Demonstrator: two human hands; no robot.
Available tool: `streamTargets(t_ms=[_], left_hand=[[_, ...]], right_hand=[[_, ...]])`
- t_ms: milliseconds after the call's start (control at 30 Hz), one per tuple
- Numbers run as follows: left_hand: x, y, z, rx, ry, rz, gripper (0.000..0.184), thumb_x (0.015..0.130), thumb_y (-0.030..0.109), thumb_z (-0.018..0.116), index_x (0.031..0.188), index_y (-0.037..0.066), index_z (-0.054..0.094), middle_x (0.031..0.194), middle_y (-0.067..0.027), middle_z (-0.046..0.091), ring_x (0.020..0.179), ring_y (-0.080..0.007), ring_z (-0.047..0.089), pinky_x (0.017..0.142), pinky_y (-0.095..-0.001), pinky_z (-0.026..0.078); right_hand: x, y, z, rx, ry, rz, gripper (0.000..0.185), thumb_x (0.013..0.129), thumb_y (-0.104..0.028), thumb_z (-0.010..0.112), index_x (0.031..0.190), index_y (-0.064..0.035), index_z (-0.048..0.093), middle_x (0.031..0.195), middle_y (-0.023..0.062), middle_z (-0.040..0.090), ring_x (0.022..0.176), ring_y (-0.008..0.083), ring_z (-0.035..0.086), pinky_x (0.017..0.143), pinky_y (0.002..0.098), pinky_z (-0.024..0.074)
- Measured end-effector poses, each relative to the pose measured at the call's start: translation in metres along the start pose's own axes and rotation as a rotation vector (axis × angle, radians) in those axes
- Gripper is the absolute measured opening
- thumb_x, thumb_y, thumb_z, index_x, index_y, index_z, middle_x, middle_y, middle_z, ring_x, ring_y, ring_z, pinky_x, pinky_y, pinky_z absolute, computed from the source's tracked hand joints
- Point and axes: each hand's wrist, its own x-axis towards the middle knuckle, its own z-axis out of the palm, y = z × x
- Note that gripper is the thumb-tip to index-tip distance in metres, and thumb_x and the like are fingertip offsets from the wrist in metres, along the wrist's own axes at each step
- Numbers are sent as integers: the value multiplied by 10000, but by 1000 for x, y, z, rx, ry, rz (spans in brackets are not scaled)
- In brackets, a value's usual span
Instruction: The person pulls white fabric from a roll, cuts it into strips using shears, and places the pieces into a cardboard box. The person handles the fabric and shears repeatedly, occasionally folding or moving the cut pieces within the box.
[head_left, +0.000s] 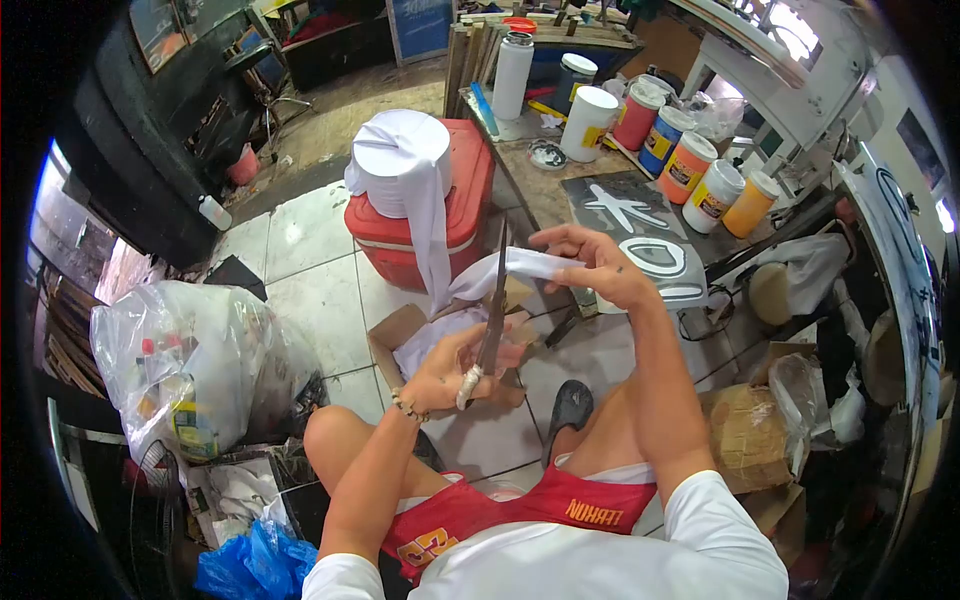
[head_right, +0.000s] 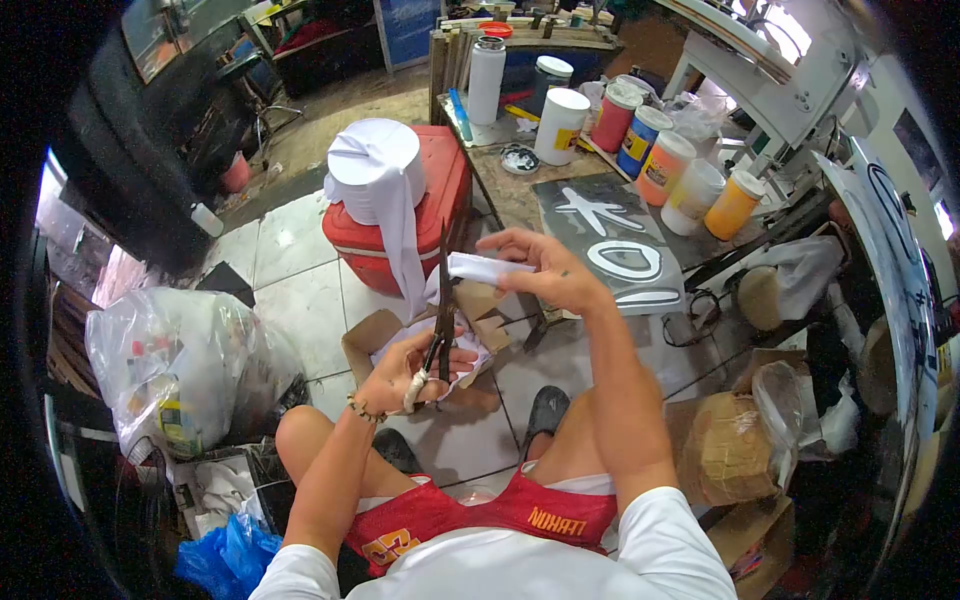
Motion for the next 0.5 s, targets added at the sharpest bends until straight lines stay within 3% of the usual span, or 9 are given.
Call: streamTargets(t_ms=[33,67,133,200,367,433,467,500], left_hand=[[1,1,2,25,1,-20,911,723,112,864,1478,47,359,1277,-172,624,1148,-216,626,931,-304,528],[1,2,6,25,-6,-17,911,723,112,864,1478,47,359,1277,-172,624,1148,-216,626,931,-304,528],[-1,6,14,-18,33,-99,799,720,189,861,1391,24,461,1276,-136,618,1148,-206,610,945,-327,499],[1,4,13,-5,13,-106,822,713,213,869,1395,22,451,1289,-146,605,1160,-217,601,962,-344,490],[2,-4,9,-12,-55,-9,917,692,312,891,1418,20,414,1348,-187,553,1233,-257,552,1049,-408,440],[3,-7,7,-57,-115,10,1016,675,382,893,1455,24,351,1395,-202,514,1310,-281,497,1113,-425,379],[3,-6,8,-135,-135,-4,1088,661,406,894,1487,30,294,1440,-209,470,1360,-299,455,1134,-413,350],[3,-3,10,-132,-146,-1,1088,661,406,894,1487,30,294,1440,-209,470,1360,-299,455,1134,-413,350]], right_hand=[[1,-1,1,-16,-21,27,472,878,-106,690,1310,12,539,1087,106,666,926,131,639,761,273,535],[3,1,7,-5,30,22,420,887,-217,741,1200,33,616,954,67,682,843,121,642,742,264,517],[7,8,14,-18,31,68,377,894,-245,738,1135,28,641,910,54,676,811,107,633,734,258,507],[7,7,13,-161,20,155,318,916,-308,720,961,4,680,800,18,652,748,73,603,723,240,486],[7,9,12,-15,-42,47,302,933,-306,696,1017,-18,664,874,8,647,814,75,611,735,241,495],[6,6,14,49,-10,35,321,944,-295,677,1121,-31,636,976,23,650,891,86,620,769,259,514],[6,10,13,89,-24,24,391,952,-280,664,1253,-43,588,1076,37,654,965,103,624,811,277,529],[6,12,12,82,-15,20,391,952,-280,664,1253,-43,588,1076,37,654,965,103,624,811,277,529]])
